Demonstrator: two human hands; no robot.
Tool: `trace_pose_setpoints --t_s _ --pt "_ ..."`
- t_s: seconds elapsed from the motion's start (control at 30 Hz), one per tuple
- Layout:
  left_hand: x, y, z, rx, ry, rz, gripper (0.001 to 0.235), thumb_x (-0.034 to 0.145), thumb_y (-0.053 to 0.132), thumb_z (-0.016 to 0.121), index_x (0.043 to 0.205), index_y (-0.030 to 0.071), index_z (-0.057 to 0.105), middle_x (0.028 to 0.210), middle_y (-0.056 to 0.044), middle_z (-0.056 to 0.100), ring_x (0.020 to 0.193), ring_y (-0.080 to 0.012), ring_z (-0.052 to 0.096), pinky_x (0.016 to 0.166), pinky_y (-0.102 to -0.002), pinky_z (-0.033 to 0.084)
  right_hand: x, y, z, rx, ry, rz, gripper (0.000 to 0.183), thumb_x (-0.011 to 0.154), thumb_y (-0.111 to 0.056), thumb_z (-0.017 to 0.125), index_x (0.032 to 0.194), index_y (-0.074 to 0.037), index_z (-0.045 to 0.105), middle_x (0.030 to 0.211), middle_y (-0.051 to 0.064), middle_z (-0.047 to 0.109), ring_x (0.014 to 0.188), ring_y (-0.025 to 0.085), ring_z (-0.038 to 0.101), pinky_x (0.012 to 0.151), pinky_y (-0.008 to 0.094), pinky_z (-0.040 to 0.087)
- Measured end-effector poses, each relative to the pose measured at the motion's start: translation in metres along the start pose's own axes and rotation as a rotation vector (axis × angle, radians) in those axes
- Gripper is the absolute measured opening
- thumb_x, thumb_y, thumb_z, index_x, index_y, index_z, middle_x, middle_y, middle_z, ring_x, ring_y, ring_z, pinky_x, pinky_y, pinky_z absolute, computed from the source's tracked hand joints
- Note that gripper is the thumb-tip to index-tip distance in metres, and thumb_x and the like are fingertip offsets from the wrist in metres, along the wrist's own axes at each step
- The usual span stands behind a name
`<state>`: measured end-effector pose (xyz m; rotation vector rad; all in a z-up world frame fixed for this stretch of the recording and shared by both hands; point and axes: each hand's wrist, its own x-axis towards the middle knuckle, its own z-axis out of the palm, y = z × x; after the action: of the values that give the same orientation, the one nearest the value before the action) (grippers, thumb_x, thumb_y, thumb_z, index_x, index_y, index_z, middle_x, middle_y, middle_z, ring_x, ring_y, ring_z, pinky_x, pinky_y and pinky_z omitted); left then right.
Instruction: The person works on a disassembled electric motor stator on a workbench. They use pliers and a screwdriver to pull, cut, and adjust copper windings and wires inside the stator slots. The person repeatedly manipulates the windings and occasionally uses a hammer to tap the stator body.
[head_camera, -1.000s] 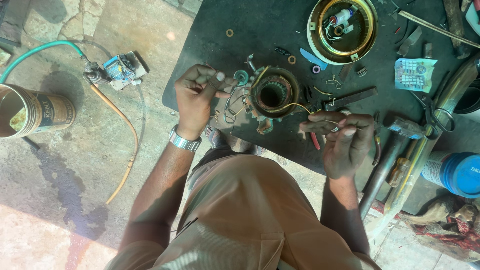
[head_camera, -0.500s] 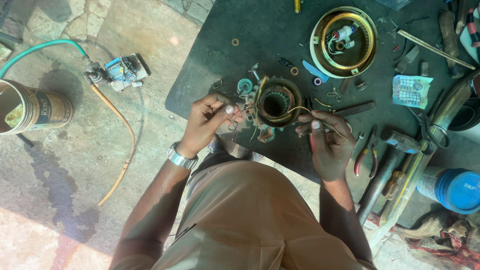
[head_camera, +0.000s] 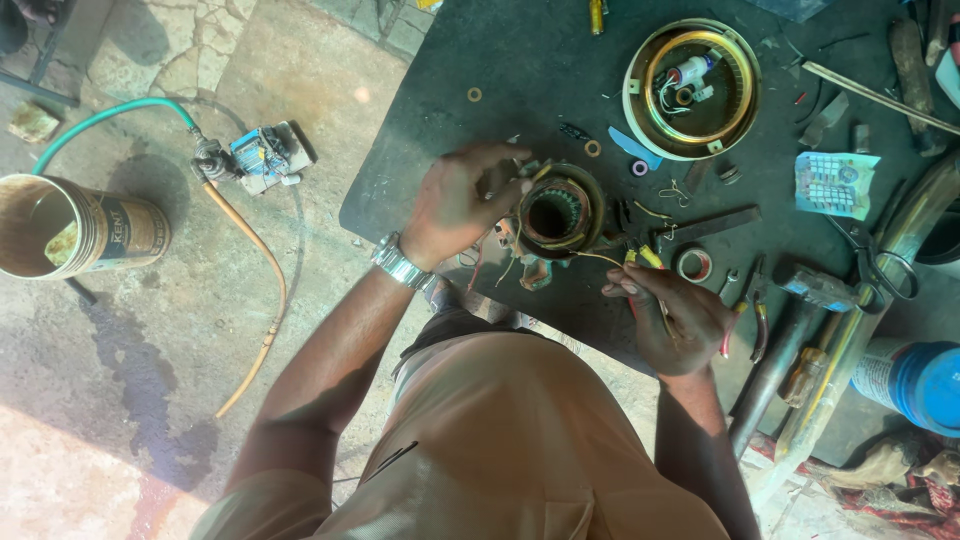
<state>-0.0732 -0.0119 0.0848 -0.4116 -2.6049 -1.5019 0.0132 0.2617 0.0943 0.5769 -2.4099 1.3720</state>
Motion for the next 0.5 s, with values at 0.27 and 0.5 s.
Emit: trace_pose_setpoints --t_s 0.27,0.5 --pt "0.016 -0.006 0.017 0.120 -0.046 0.045 0.019 0.082 0.011 0.081 0.099 0.006 0.074 0.091 -0.007 0.071 0.075 -0.0185 0.073 0.065 -0.032 0.055 -0.017 0.004 0.006 0.150 0.083 0.077 0.023 0.097 0.012 0.068 0.119 0.010 0.064 0.107 0.020 0.074 0.102 0.027 0.076 0.094 0.036 0.064" --pt "-0.010 -0.034 0.019 -0.247 0.023 -0.117 0.009 0.095 0.000 0.074 0.103 0.004 0.075 0.095 -0.007 0.080 0.083 -0.0107 0.074 0.070 -0.025 0.056 -0.020 0.008 0.004 0.098 0.091 0.037 0.018 0.098 0.013 0.068 0.114 0.005 0.067 0.109 0.017 0.076 0.104 0.025 0.076 0.095 0.033 0.063"
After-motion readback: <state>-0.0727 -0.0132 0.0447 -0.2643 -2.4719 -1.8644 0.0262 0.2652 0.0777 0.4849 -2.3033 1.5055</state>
